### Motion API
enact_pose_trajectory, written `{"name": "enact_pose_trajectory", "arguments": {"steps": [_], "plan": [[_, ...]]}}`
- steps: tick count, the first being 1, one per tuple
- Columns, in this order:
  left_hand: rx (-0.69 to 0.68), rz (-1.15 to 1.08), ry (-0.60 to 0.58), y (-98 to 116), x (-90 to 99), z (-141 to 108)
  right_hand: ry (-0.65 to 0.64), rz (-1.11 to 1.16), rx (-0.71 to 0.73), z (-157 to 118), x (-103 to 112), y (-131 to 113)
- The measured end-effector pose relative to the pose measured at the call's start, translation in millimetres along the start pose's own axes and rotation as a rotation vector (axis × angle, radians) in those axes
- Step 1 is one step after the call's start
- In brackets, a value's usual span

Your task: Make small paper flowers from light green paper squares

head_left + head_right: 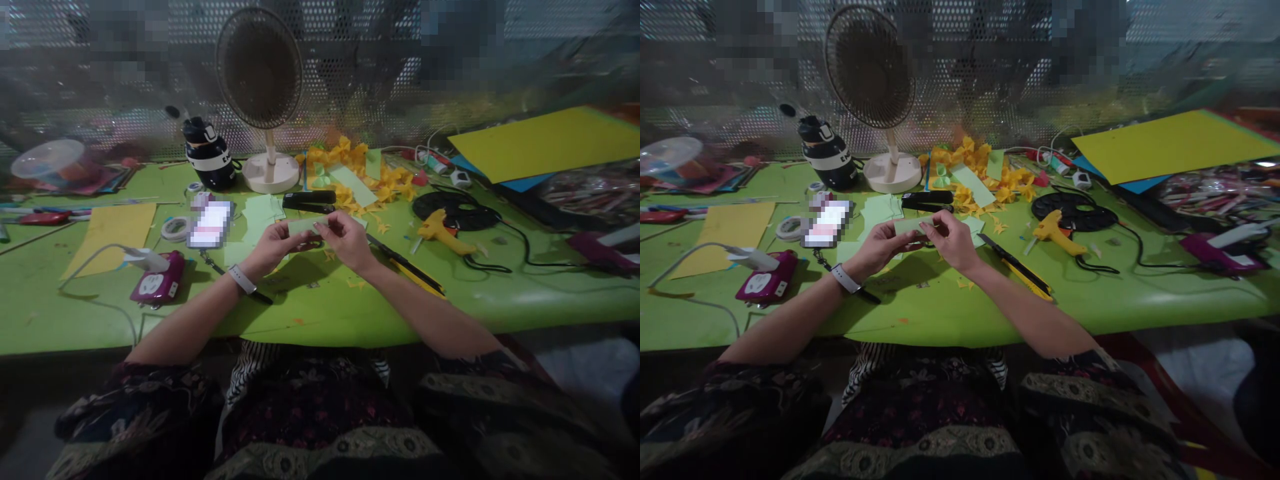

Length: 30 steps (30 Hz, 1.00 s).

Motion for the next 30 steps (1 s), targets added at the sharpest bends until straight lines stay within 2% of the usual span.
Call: {"name": "enact_pose_trajectory", "arguments": {"steps": [10,19,25,28,30], "plan": [[-0.030,-0.021,-0.048,-5.3,4.1,0.7,-0.012,-0.012,0.031,-0.6,-0.3,0.8],[-0.007,0.012,-0.001,-1.9,0.0,0.6,0.009,-0.042,0.042,0.5,-0.4,2.5],[-0.035,0.009,-0.025,-2.2,0.2,0.5,0.042,0.037,-0.038,0.8,1.3,1.8],[-0.018,0.008,0.005,-3.5,1.2,0.6,0.075,0.078,-0.104,2.4,6.2,2.9],[0.004,0.012,0.026,-4.5,1.3,0.4,0.051,0.046,-0.129,3.8,7.4,4.1]]}}
Point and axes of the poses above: each hand's wrist, its own z-axis towards the middle knuckle, its own x-axis out of the back of the hand, y = z × x, the point moved 4 cm from there along z, towards the middle knuckle, and after that the axes turned 14 degrees about -x, right-handed, at the moved point
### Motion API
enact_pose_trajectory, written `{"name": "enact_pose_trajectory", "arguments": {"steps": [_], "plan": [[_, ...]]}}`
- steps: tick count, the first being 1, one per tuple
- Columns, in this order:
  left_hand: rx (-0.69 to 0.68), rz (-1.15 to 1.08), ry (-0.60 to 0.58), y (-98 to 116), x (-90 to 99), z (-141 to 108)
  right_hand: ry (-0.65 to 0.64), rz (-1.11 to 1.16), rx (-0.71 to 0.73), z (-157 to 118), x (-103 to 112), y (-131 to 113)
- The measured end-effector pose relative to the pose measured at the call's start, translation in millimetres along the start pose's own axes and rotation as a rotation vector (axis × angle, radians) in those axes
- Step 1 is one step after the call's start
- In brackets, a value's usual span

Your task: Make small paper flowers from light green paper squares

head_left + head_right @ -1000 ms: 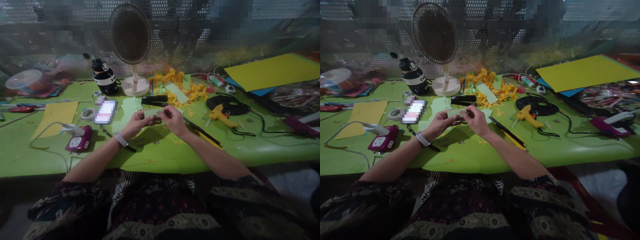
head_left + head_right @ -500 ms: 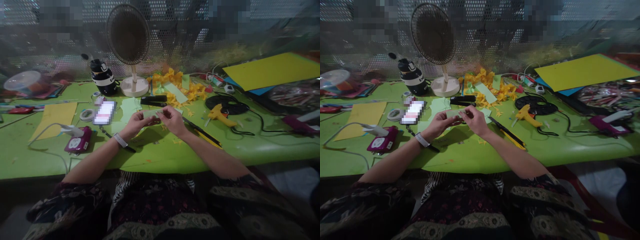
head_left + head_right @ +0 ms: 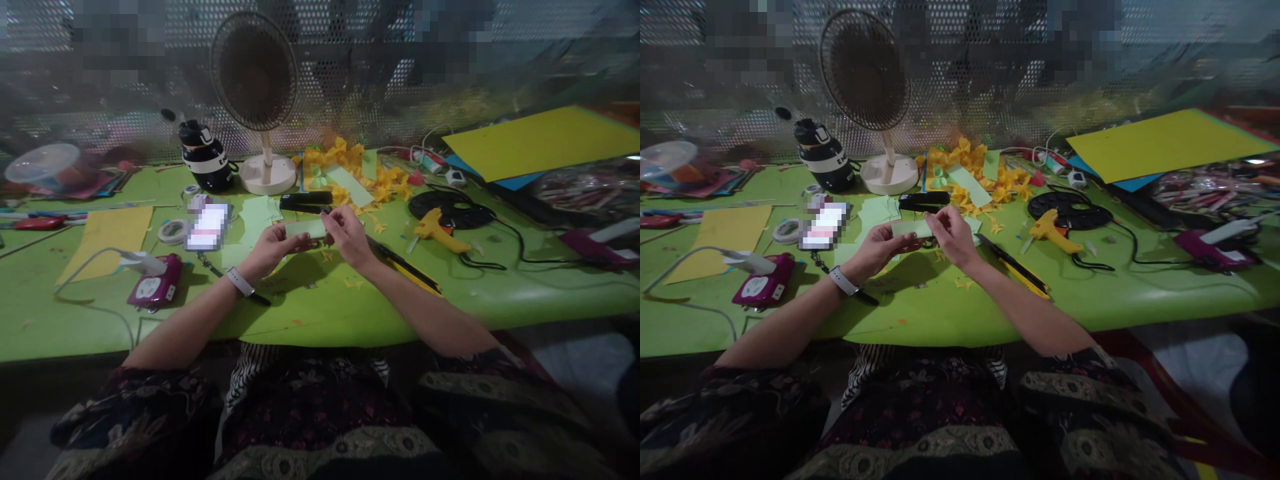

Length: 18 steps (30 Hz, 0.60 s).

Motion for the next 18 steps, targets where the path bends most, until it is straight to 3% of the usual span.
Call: {"name": "enact_pose_trajectory", "arguments": {"steps": [5,13,18], "plan": [[0.013,-0.028,-0.016,0,-3.3,-1,-0.091,-0.105,0.045,0,-4,-1],[0.023,0.021,-0.041,4,5.1,3,-0.107,-0.124,0.155,-1,-3,-8],[0.007,0.063,-0.011,8,9.3,5,-0.155,-0.029,0.023,1,1,-5]]}}
Point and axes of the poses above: each hand's wrist, its own z-axis towards the middle knuckle, its own x-axis out of the back of the hand, y = z × x, the point moved 4 cm from there along z, towards the middle knuckle, and after that the axes turned 14 degrees about -x, right-handed, at the moved point
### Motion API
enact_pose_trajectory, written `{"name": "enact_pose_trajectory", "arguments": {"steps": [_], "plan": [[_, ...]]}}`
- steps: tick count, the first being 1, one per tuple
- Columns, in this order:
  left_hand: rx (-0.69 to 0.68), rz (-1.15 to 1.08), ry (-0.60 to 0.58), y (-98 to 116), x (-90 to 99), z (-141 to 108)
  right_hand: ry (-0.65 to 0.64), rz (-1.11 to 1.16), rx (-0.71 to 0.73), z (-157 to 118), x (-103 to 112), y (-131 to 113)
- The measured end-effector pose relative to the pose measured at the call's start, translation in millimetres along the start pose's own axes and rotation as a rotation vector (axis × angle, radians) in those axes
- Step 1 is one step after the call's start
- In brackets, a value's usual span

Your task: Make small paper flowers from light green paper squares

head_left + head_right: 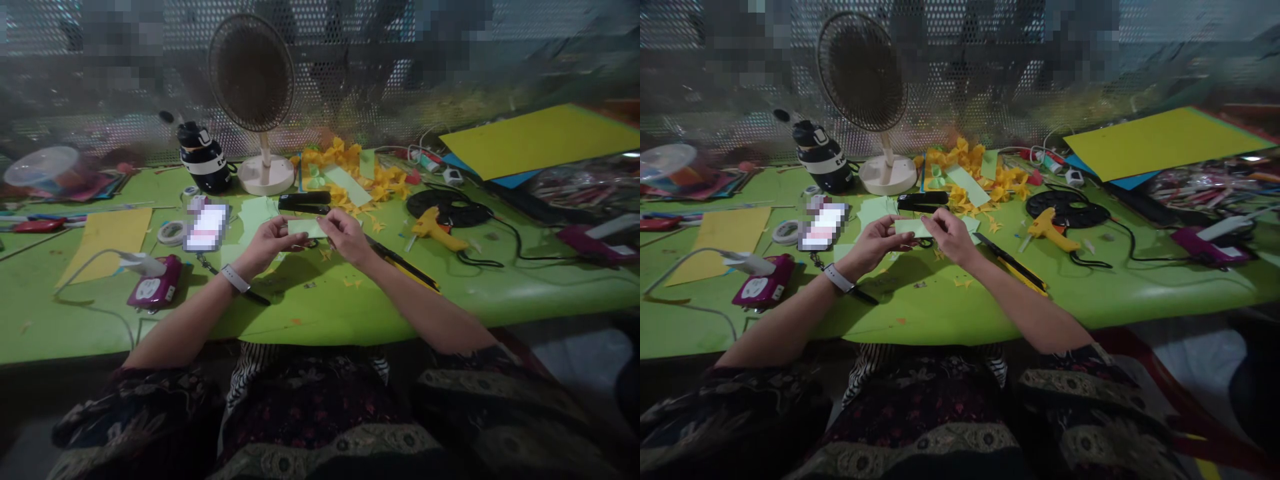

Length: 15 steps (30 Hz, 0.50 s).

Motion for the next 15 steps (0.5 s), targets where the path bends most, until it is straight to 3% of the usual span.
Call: {"name": "enact_pose_trajectory", "arguments": {"steps": [5,15], "plan": [[-0.035,0.015,0.024,1,0.2,1,-0.182,0.087,-0.196,-1,-7,4],[-0.004,-0.003,0.032,4,-0.3,1,-0.273,0.127,-0.214,3,-11,8]]}}
Point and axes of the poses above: each hand's wrist, its own z-axis towards the middle knuckle, its own x-axis out of the back of the hand, y = z × x, the point moved 4 cm from there along z, towards the middle knuckle, and after that the axes turned 14 degrees about -x, right-handed, at the moved point
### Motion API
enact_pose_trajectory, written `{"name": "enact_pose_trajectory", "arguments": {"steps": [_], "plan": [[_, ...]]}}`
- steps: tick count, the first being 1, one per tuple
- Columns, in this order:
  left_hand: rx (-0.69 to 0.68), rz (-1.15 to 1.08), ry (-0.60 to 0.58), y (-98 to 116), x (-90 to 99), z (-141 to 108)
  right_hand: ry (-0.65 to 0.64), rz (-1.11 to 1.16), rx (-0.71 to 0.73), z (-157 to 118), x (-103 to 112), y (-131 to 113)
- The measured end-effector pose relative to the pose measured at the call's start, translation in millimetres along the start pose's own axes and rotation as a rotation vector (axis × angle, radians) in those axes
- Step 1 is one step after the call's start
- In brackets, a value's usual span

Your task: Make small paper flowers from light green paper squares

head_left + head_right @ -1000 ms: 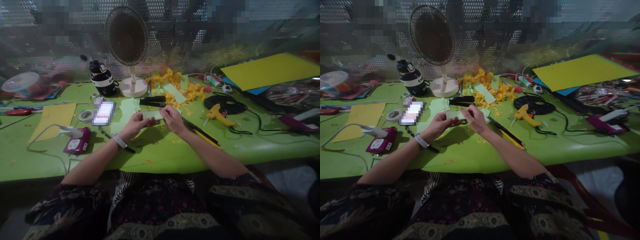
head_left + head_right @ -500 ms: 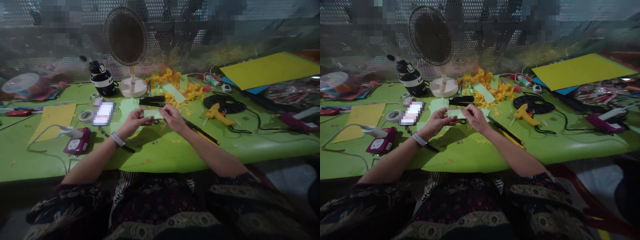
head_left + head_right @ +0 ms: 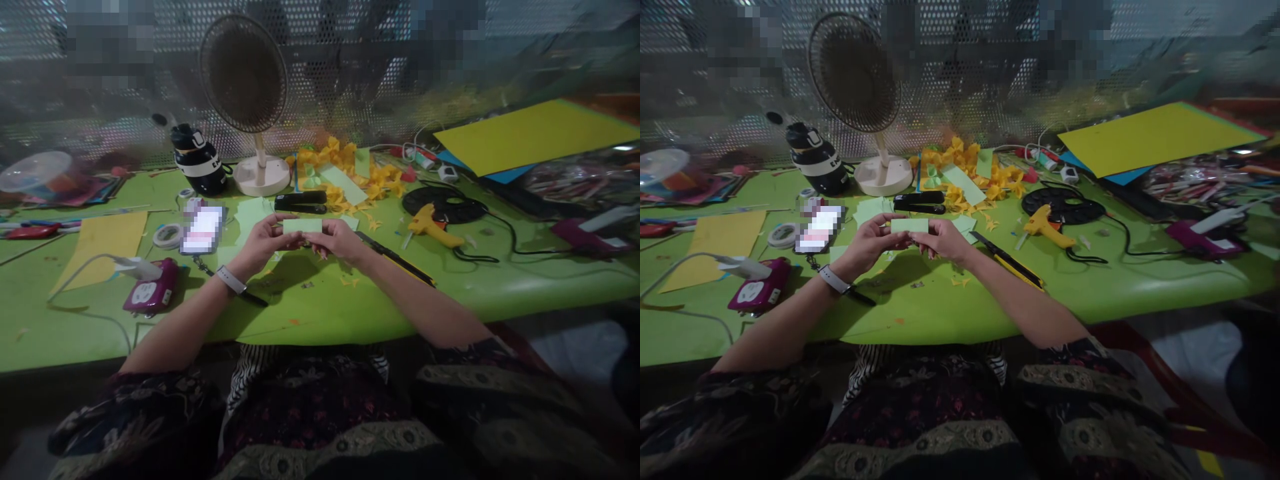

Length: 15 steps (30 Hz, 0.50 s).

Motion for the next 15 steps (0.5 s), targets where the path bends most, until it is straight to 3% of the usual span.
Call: {"name": "enact_pose_trajectory", "arguments": {"steps": [7,15], "plan": [[0.025,-0.012,0.082,5.0,5.5,1.5,0.011,0.028,0.016,-3.0,8.5,-6.8],[0.090,0.049,0.062,4.9,1.4,-2.6,-0.032,-0.016,0.060,-2.7,2.5,-5.6]]}}
Point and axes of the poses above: each hand's wrist, its own z-axis towards the middle knuckle, its own x-axis out of the back of the hand, y = z × x, the point moved 4 cm from there along z, towards the middle knuckle, and after that the axes turned 14 degrees about -x, right-handed, at the moved point
